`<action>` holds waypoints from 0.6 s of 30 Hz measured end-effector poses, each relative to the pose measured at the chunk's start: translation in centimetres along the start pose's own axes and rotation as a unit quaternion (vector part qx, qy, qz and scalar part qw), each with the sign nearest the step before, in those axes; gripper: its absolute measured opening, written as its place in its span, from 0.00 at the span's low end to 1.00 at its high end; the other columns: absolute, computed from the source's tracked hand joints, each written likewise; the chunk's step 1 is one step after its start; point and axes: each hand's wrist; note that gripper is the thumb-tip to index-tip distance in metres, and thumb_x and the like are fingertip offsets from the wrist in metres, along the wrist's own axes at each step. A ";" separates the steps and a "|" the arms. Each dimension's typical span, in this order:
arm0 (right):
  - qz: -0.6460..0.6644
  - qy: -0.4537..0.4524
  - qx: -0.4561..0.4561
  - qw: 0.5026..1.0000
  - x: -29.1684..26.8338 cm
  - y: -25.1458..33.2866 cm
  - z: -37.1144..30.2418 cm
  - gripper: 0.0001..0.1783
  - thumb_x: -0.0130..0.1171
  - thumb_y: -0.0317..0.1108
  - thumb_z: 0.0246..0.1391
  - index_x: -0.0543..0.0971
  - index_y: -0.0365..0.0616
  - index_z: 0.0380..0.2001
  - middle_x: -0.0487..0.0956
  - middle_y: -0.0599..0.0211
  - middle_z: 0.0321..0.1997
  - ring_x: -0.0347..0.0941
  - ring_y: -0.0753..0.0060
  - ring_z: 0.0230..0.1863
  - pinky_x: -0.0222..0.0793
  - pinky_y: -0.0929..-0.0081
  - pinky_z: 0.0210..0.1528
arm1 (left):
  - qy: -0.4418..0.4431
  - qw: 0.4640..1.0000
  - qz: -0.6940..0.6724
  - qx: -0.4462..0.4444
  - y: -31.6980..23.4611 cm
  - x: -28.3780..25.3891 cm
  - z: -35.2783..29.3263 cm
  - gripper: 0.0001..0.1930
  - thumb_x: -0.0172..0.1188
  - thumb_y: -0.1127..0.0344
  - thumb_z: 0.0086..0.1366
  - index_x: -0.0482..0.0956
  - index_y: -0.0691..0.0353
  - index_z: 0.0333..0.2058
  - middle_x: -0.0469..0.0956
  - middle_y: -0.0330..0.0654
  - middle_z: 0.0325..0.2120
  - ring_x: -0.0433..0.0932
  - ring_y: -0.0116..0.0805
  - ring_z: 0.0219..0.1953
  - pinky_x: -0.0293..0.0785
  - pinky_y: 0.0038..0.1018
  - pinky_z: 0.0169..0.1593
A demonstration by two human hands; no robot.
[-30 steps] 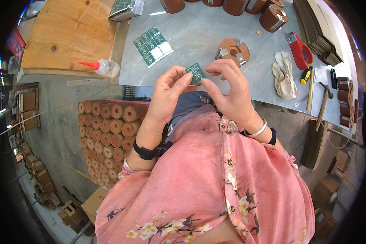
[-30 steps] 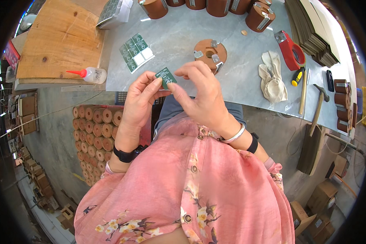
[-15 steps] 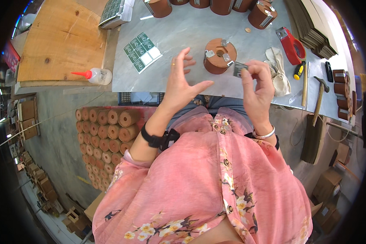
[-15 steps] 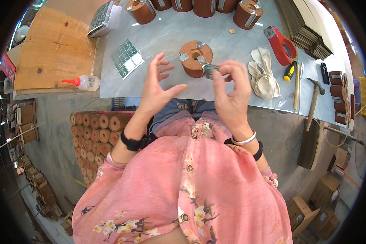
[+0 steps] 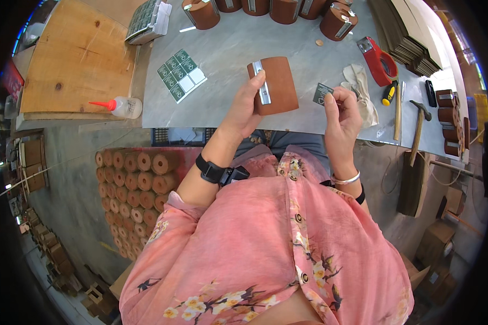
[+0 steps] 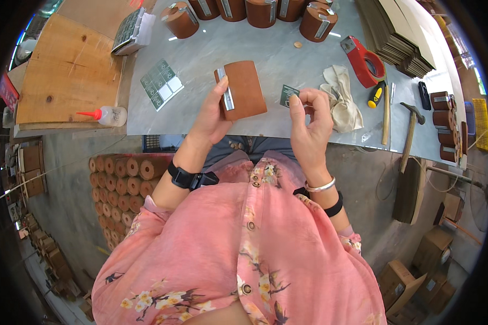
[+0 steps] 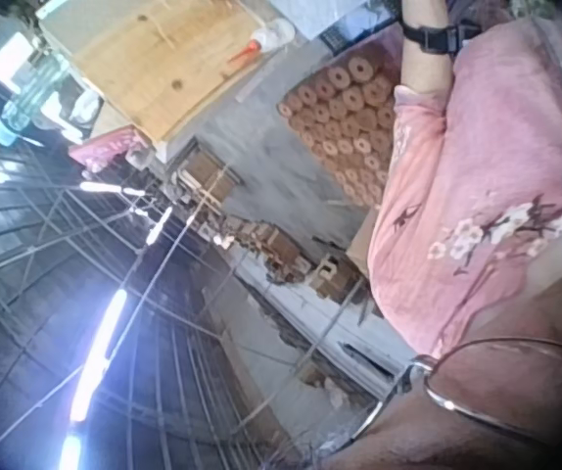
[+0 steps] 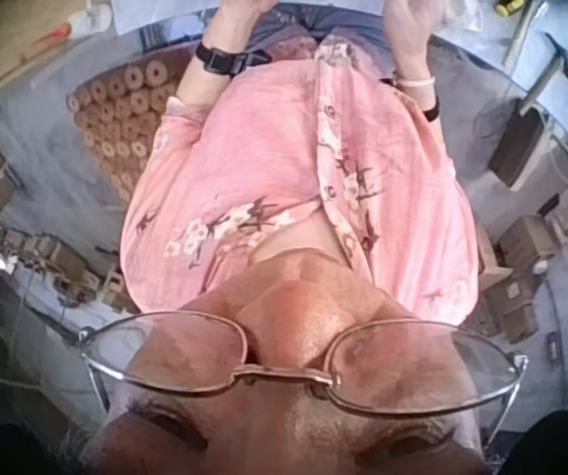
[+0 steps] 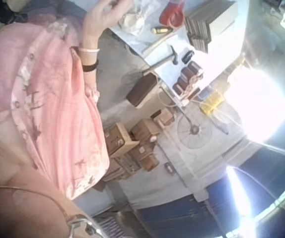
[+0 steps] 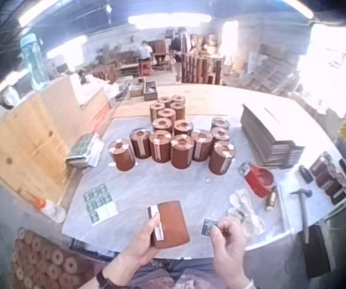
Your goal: The recorder applies labels and wraps cardboard around cylindrical wooden components in a factory setting.
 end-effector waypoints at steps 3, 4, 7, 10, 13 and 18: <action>0.006 0.025 -0.004 1.000 1.6 0.1 0.3 0.05 0.62 0.27 0.61 0.76 0.39 0.33 0.75 0.66 0.43 0.69 0.78 0.40 0.67 0.79 0.40 | 0.016 0.999 -0.030 -0.028 -0.1 -0.3 -0.9 0.31 0.52 0.43 0.74 0.66 0.60 0.64 0.74 0.44 0.57 0.76 0.36 0.59 0.74 0.40 0.63; 0.002 0.040 -0.016 0.999 2.2 0.2 0.4 0.05 0.62 0.28 0.61 0.76 0.39 0.33 0.76 0.66 0.43 0.70 0.77 0.40 0.67 0.78 0.40 | 0.014 0.999 -0.032 -0.027 0.1 -0.3 -1.1 0.31 0.52 0.43 0.74 0.66 0.60 0.64 0.74 0.44 0.57 0.76 0.36 0.59 0.74 0.40 0.63; 0.005 0.074 -0.024 0.997 3.7 0.6 0.4 0.06 0.63 0.28 0.61 0.76 0.39 0.33 0.77 0.64 0.43 0.71 0.74 0.40 0.68 0.77 0.40 | -0.007 1.000 -0.009 -0.009 0.5 -0.4 -1.5 0.30 0.56 0.42 0.72 0.66 0.58 0.62 0.75 0.39 0.54 0.78 0.31 0.54 0.78 0.36 0.57; -0.004 0.080 -0.014 0.997 5.0 1.0 0.4 0.06 0.63 0.28 0.60 0.77 0.38 0.32 0.76 0.63 0.42 0.72 0.72 0.40 0.69 0.75 0.40 | -0.010 1.000 0.007 0.008 0.8 -0.6 -1.4 0.31 0.57 0.41 0.71 0.65 0.58 0.62 0.75 0.40 0.53 0.78 0.32 0.54 0.79 0.36 0.56; -0.015 0.092 0.002 0.996 5.7 1.3 0.3 0.06 0.64 0.29 0.60 0.77 0.38 0.31 0.76 0.63 0.42 0.72 0.72 0.39 0.70 0.75 0.40 | -0.013 1.000 0.008 0.009 0.9 -0.7 -1.4 0.33 0.55 0.40 0.72 0.67 0.60 0.62 0.76 0.43 0.55 0.77 0.35 0.57 0.76 0.39 0.60; -0.020 0.102 0.015 0.994 6.5 1.3 0.2 0.07 0.64 0.29 0.60 0.77 0.38 0.31 0.75 0.64 0.41 0.71 0.74 0.37 0.70 0.75 0.39 | -0.022 1.000 0.012 0.007 1.0 -0.8 -1.5 0.33 0.55 0.39 0.71 0.67 0.60 0.62 0.77 0.42 0.51 0.79 0.34 0.54 0.78 0.36 0.57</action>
Point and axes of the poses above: each hand's wrist, its own z-axis towards the middle knuckle, its own x-axis out of the palm, y = z × x
